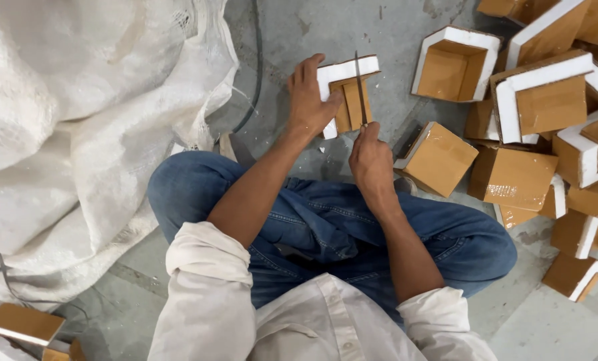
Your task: The person cuts and separates foam-lined cardboard packaging pieces with a knife.
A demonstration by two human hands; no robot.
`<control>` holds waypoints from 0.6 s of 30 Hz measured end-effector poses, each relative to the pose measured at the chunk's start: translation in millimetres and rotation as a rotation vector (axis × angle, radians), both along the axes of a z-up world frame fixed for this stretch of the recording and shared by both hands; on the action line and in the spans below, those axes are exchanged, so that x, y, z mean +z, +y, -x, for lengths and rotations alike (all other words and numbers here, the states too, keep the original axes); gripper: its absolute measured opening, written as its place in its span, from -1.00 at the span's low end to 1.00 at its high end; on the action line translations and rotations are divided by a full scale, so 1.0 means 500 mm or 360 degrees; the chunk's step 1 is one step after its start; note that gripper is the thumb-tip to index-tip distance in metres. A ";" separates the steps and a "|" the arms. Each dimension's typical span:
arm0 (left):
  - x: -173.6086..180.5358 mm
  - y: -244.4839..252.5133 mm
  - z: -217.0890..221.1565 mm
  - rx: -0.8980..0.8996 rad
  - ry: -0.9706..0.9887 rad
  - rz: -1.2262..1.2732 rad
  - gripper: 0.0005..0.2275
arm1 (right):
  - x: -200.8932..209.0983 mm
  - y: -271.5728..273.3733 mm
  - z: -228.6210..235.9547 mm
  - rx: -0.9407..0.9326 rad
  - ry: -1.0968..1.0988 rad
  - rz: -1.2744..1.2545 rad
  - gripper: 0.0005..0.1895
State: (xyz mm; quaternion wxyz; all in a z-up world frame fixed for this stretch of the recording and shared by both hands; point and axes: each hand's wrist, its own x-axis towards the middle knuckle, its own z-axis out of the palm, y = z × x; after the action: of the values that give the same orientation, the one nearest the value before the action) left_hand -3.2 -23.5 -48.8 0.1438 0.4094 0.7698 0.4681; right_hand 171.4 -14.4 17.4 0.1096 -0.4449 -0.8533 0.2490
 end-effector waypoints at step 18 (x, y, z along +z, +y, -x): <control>0.005 0.020 -0.003 -0.0028 -0.0256 -0.0240 -0.59 | -0.031 0.029 0.032 0.0009 -0.0162 0.0085 -0.83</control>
State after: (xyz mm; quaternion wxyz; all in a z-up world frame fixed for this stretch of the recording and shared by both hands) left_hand -1.9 -13.3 -46.4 0.1780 0.3867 0.7148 0.5548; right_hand 155.6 0.2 1.6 0.0534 -0.4572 -0.8521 0.2490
